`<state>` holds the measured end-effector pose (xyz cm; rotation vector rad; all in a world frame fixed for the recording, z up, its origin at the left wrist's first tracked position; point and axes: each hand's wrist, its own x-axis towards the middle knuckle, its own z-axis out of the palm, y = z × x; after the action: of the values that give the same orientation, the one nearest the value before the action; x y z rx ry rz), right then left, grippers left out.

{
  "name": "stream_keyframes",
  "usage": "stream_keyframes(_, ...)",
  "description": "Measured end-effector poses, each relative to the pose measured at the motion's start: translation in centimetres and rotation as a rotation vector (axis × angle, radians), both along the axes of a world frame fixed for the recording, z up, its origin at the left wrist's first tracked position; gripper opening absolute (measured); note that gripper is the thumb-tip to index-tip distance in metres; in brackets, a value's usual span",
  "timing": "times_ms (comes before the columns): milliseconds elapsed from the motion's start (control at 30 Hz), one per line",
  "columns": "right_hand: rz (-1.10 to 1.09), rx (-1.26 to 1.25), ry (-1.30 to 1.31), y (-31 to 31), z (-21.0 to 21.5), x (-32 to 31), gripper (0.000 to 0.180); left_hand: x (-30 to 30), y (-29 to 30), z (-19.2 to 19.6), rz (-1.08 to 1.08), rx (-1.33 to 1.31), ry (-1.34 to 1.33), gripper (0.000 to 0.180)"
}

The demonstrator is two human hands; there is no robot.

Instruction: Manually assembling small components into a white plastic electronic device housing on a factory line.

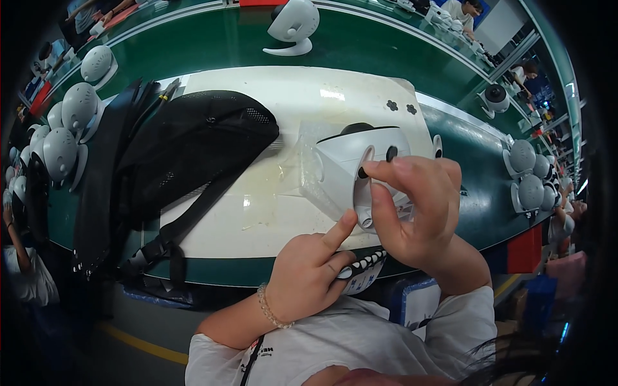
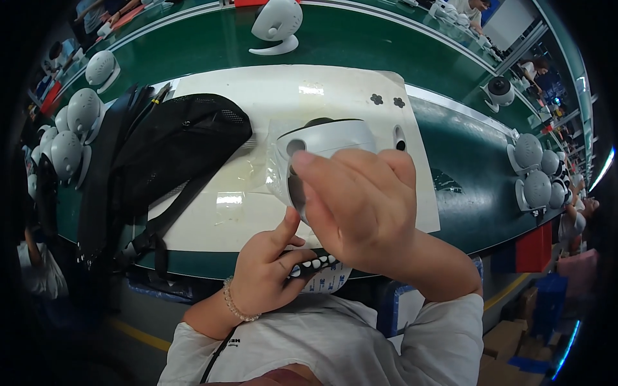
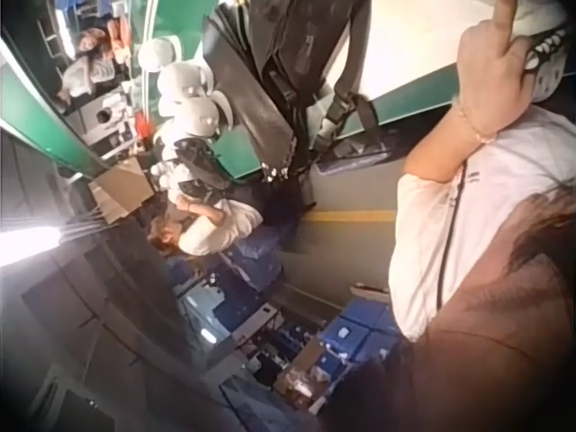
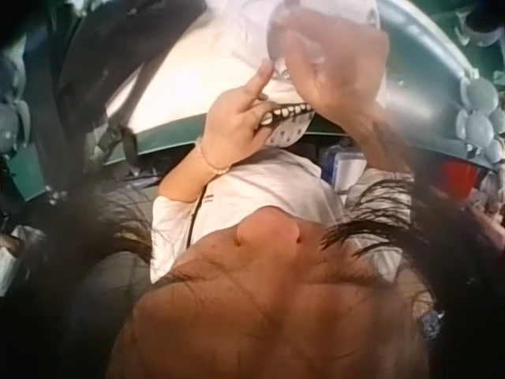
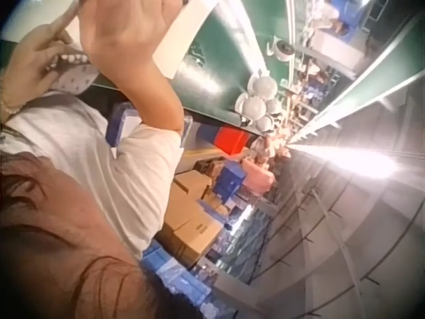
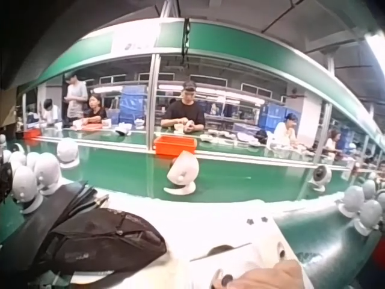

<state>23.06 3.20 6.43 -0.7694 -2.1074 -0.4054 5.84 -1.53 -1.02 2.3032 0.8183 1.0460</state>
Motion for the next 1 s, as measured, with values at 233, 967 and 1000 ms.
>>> stream_keyframes(233, -0.113, -0.132, -0.261, -1.8, 1.4, 0.6, 0.053, 0.3, 0.3, 0.0, 0.014, 0.029, -0.101, 0.024)
stream_keyframes(967, -0.257, -0.248, 0.021, -5.2, -3.1, 0.6, 0.012, 0.7, 0.0, -0.3, 0.052, 0.015, -0.116, 0.023)
stream_keyframes(1000, -0.305, -0.229, -0.045, -5.7, -3.1, 0.6, 0.017, 0.7, 0.0, -0.3, 0.05, 0.013, -0.116, 0.023)
